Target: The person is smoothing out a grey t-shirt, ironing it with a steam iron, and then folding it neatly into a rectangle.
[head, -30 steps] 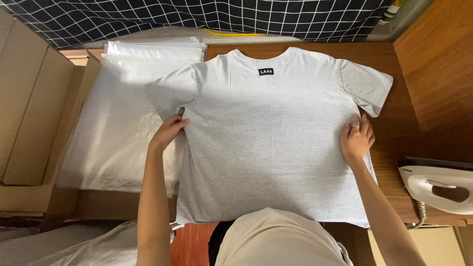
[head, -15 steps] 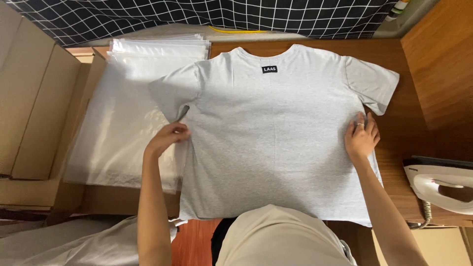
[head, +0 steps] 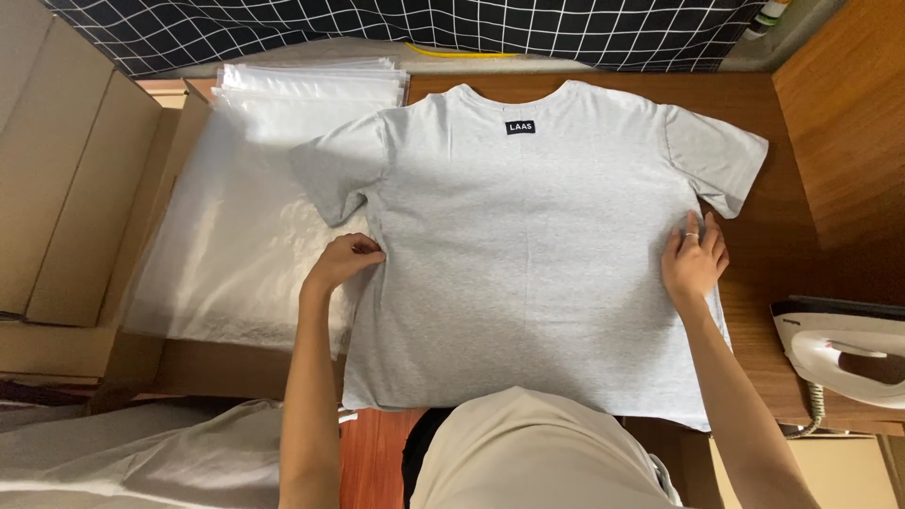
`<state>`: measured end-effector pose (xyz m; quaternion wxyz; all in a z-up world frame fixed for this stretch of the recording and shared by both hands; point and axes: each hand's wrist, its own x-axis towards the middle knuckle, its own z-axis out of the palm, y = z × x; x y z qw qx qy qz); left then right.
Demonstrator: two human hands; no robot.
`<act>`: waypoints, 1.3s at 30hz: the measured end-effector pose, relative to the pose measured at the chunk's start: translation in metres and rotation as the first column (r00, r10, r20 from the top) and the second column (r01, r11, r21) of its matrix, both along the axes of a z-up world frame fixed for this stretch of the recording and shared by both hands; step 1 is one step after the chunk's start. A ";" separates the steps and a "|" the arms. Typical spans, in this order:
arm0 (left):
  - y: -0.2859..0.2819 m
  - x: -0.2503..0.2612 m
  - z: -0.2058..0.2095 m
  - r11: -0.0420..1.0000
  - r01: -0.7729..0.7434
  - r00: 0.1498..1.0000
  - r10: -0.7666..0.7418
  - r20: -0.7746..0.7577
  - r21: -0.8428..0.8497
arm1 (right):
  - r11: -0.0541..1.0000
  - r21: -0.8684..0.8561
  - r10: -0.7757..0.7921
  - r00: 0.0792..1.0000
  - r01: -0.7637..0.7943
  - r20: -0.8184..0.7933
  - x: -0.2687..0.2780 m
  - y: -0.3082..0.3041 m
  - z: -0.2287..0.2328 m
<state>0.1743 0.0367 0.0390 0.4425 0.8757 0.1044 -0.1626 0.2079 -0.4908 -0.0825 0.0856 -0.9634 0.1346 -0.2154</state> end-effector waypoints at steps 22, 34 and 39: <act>0.034 0.003 -0.068 0.986 -0.088 0.995 0.081 0.050 0.139 | 1.000 -0.023 -0.004 1.000 0.005 0.021 0.000 0.004 0.003; -0.002 -0.038 -0.024 0.917 -0.397 0.903 0.396 0.169 -0.028 | 0.999 -0.015 -0.030 0.999 0.031 0.013 0.001 -0.002 -0.003; 0.025 -0.043 -0.082 0.983 -0.183 0.976 0.184 0.117 -0.018 | 0.990 -0.055 0.138 0.987 -0.134 0.079 -0.028 0.008 0.008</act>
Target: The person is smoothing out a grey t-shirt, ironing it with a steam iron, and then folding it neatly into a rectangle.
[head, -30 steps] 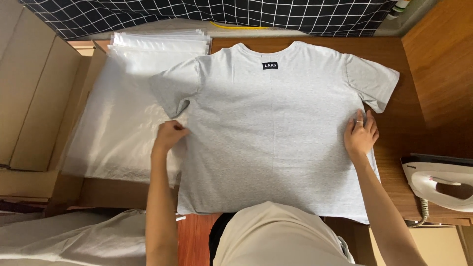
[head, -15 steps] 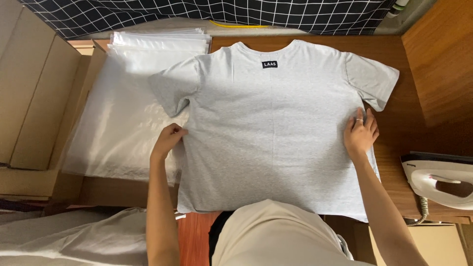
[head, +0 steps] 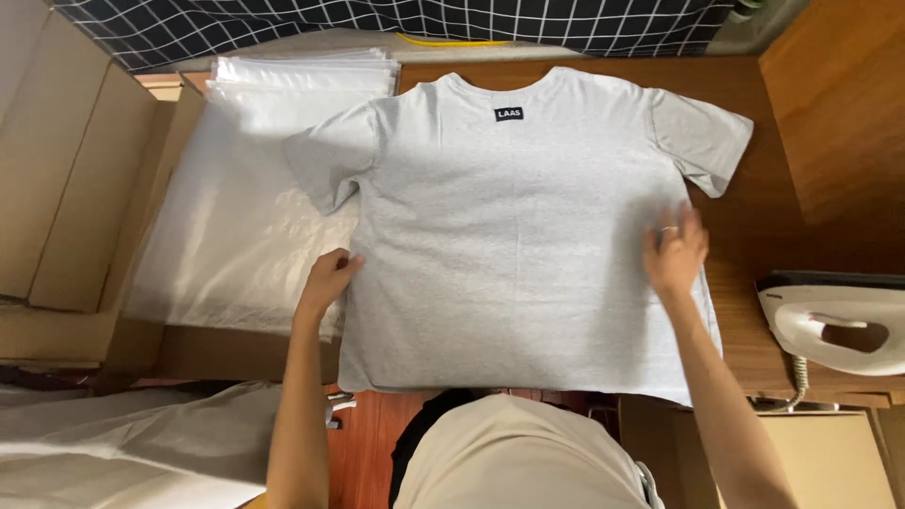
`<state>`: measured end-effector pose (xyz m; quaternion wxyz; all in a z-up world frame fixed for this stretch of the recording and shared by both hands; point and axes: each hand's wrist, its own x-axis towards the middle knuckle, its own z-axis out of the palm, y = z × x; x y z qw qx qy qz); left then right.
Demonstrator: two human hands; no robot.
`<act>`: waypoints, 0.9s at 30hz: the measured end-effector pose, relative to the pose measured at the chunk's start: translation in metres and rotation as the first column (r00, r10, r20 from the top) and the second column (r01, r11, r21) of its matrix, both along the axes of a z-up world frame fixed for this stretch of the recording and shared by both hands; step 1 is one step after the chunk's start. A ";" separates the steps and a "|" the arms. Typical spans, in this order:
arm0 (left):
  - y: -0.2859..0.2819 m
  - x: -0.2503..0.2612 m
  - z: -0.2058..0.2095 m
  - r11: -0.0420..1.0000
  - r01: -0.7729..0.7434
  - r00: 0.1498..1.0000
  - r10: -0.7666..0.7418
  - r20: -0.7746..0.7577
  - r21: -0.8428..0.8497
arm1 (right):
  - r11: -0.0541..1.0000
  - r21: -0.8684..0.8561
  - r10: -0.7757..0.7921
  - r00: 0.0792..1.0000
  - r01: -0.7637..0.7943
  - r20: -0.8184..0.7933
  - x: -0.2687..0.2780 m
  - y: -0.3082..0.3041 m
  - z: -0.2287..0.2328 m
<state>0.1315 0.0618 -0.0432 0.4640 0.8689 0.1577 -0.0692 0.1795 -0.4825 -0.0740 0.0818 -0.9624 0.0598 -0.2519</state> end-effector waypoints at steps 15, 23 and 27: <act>-0.064 -0.061 0.044 0.923 -0.123 0.992 0.123 0.021 0.364 | 0.978 0.032 0.208 0.965 -0.205 -0.162 -0.087 0.065 0.049; -0.065 -0.081 0.047 0.915 -0.258 0.964 0.223 0.144 0.310 | 0.991 0.010 0.131 0.983 -0.130 -0.126 -0.125 0.001 0.050; -0.044 -0.089 0.005 0.963 -0.251 0.955 0.230 0.186 0.096 | 0.978 0.061 0.207 0.972 -0.201 -0.109 -0.142 0.018 0.055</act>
